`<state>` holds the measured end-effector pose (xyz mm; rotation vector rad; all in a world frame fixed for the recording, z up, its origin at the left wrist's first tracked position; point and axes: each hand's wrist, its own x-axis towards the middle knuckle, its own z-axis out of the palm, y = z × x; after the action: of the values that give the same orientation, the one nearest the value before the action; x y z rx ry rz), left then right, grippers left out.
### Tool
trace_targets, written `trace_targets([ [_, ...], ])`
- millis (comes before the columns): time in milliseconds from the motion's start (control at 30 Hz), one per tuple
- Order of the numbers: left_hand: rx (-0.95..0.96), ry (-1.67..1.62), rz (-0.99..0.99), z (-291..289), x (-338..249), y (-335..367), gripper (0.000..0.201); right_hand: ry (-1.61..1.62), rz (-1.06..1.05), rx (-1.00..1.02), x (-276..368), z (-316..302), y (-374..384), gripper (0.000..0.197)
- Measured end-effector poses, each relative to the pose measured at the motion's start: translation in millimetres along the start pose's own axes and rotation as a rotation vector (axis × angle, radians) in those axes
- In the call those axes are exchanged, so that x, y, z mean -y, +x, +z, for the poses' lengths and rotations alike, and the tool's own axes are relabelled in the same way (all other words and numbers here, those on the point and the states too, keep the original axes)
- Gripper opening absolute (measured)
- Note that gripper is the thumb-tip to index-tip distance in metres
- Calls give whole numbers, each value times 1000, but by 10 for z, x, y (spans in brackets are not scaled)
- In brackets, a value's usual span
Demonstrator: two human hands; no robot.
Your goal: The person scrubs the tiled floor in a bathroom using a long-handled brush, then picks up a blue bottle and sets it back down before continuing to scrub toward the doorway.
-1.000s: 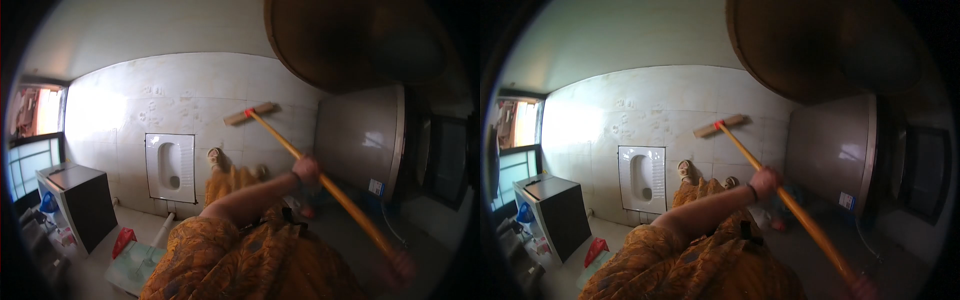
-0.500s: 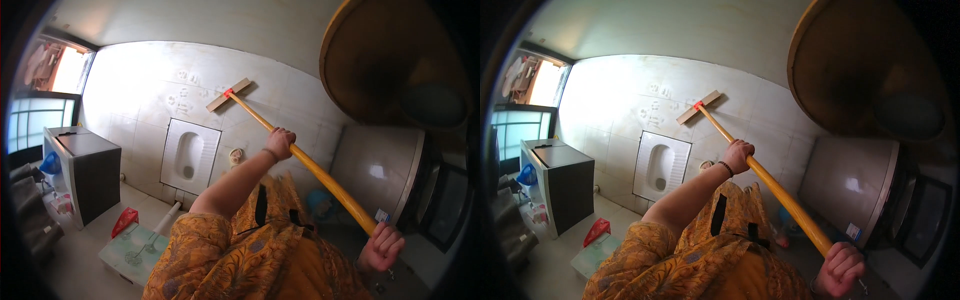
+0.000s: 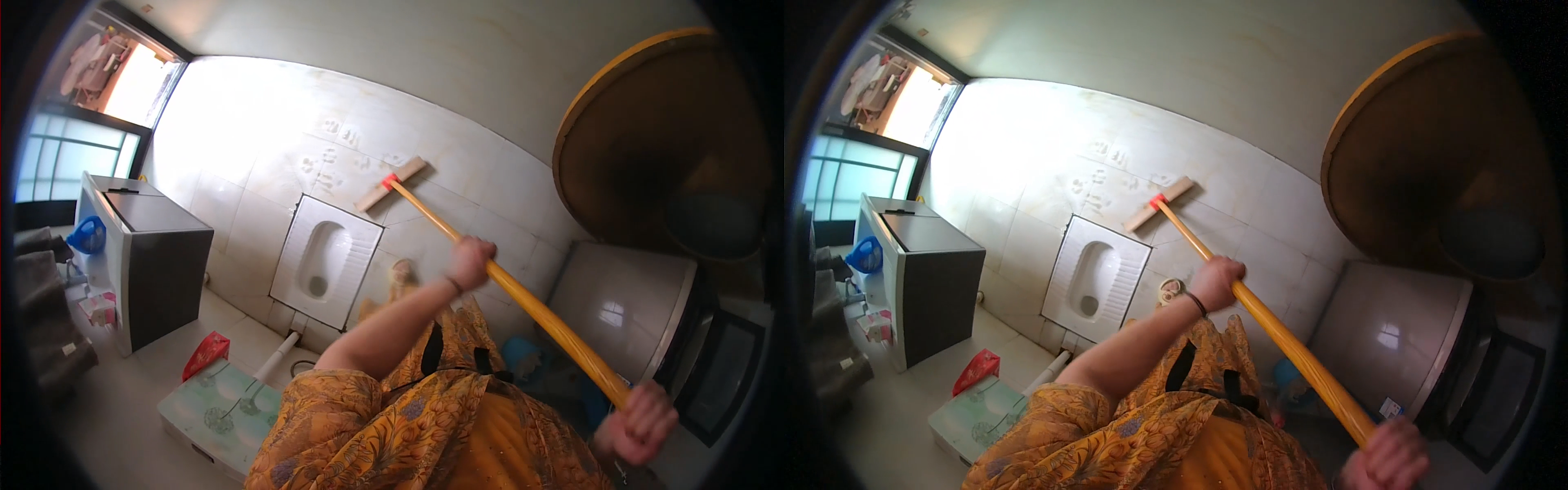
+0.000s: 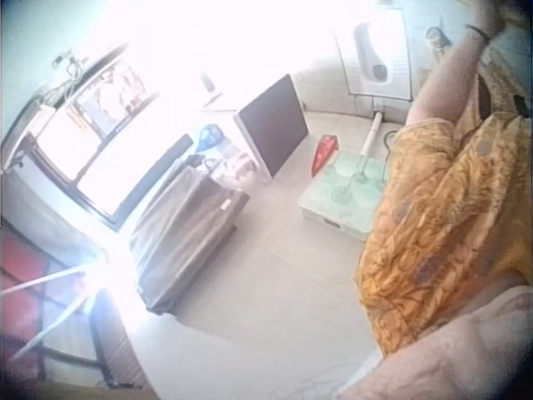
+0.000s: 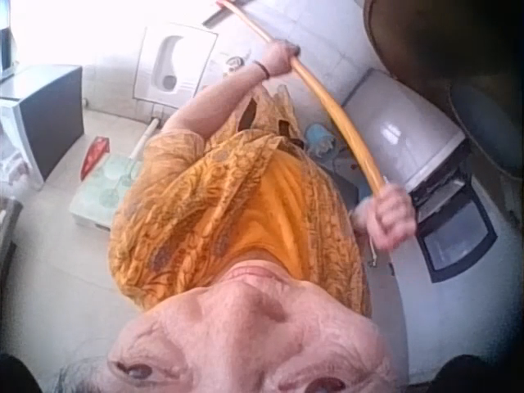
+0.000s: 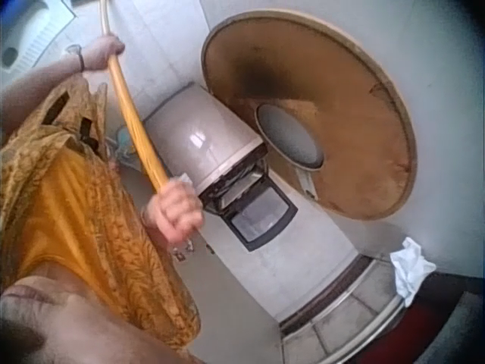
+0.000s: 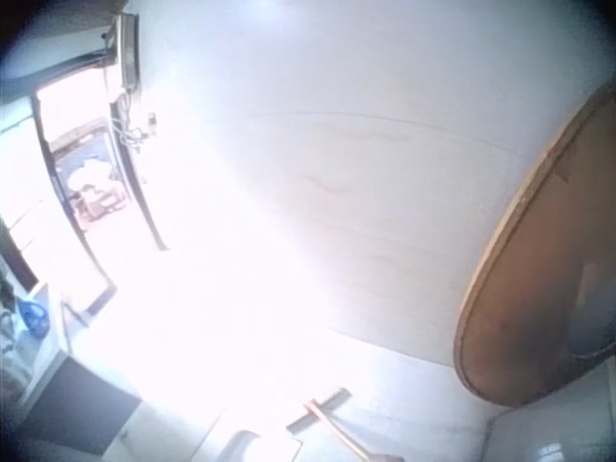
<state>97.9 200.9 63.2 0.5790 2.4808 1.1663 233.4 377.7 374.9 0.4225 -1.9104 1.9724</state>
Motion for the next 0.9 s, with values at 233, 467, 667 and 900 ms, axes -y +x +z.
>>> trace_targets([
  [233,-176,96,113,-474,807,259,11,128,42,-18,-660,362,93,31],
  [467,138,-52,182,115,-441,-25,11,-67,-15,-168,431,-92,48,33],
  [667,95,-9,61,-241,96,83,12,22,-77,-162,-25,299,39,30],
  [900,-59,94,-26,-779,868,40,9,141,6,74,-511,850,183,28],
])
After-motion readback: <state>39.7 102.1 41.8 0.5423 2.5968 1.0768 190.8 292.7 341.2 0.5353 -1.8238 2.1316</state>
